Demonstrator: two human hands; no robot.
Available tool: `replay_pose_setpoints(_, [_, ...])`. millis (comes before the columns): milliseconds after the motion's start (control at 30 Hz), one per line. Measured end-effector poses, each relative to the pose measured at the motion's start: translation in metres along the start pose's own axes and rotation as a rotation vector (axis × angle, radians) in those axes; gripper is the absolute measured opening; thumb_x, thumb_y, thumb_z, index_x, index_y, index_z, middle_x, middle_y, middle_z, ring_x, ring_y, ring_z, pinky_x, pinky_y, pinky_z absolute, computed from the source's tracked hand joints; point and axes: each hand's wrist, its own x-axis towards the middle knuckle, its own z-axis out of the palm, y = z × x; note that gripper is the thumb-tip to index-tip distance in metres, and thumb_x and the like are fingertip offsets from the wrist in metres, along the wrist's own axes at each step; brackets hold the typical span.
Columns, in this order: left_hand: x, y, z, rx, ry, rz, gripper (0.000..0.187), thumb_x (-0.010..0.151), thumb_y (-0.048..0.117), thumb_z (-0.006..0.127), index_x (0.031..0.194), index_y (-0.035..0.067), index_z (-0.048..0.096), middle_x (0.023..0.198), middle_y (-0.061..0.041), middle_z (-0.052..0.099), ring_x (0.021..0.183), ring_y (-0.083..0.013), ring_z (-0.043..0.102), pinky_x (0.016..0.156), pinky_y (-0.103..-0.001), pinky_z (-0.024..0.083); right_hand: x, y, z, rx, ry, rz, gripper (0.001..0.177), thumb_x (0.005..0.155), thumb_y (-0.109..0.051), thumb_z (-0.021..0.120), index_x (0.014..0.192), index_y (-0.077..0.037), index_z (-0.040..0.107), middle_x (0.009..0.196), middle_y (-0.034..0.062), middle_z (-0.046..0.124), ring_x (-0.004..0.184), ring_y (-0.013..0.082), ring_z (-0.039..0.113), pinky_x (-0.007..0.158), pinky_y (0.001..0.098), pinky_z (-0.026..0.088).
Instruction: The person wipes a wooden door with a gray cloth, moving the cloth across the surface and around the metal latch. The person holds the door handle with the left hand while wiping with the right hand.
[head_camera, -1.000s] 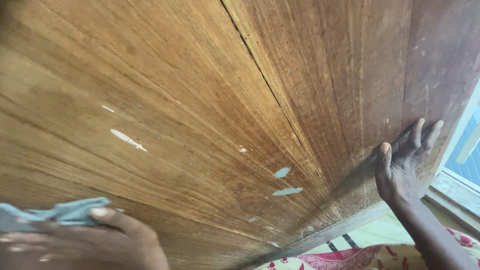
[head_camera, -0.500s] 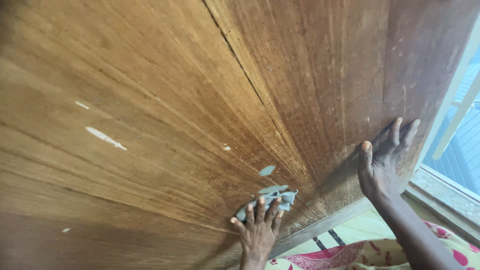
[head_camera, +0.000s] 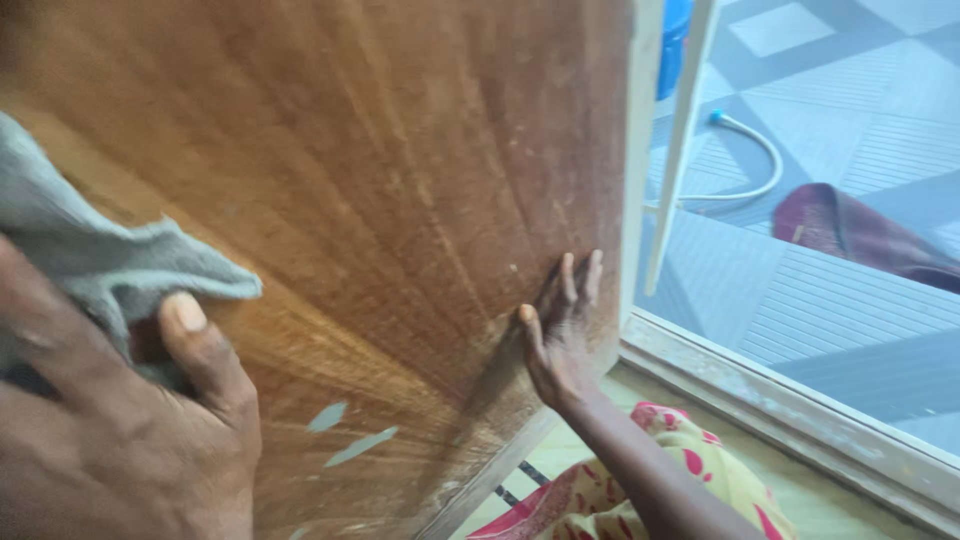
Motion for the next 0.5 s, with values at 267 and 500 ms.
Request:
replay_pose_setpoints(267, [-0.084,-0.098,0.286,0.628,0.433,0.97,0.07,0.11,0.066,0.013,0.174,0.037,0.01,0.177,-0.008,0.004,0.16,-0.036,0.001,0.119,-0.073,-0.009,-0.001,-0.003,-0.016,0.047,-0.078,-0.005,0.077,0.107,-0.038,0.052,0.166,-0.008,0.013,0.172,0.0282,-0.013,0.162,0.0454,-0.01,0.13,0.0544,0.006])
replay_pose_setpoints(500, [-0.08,-0.09,0.283,0.643,0.447,1.096,0.069,0.101,0.065,0.014,0.165,0.039,0.01,0.173,0.002,0.0,0.158,-0.0218,-0.002,0.119,-0.063,-0.011,-0.001,-0.005,-0.019,0.074,-0.074,0.021,0.073,0.109,-0.045,0.045,0.166,-0.012,0.014,0.172,0.0277,-0.012,0.162,0.0453,-0.01,0.13,0.0573,0.007])
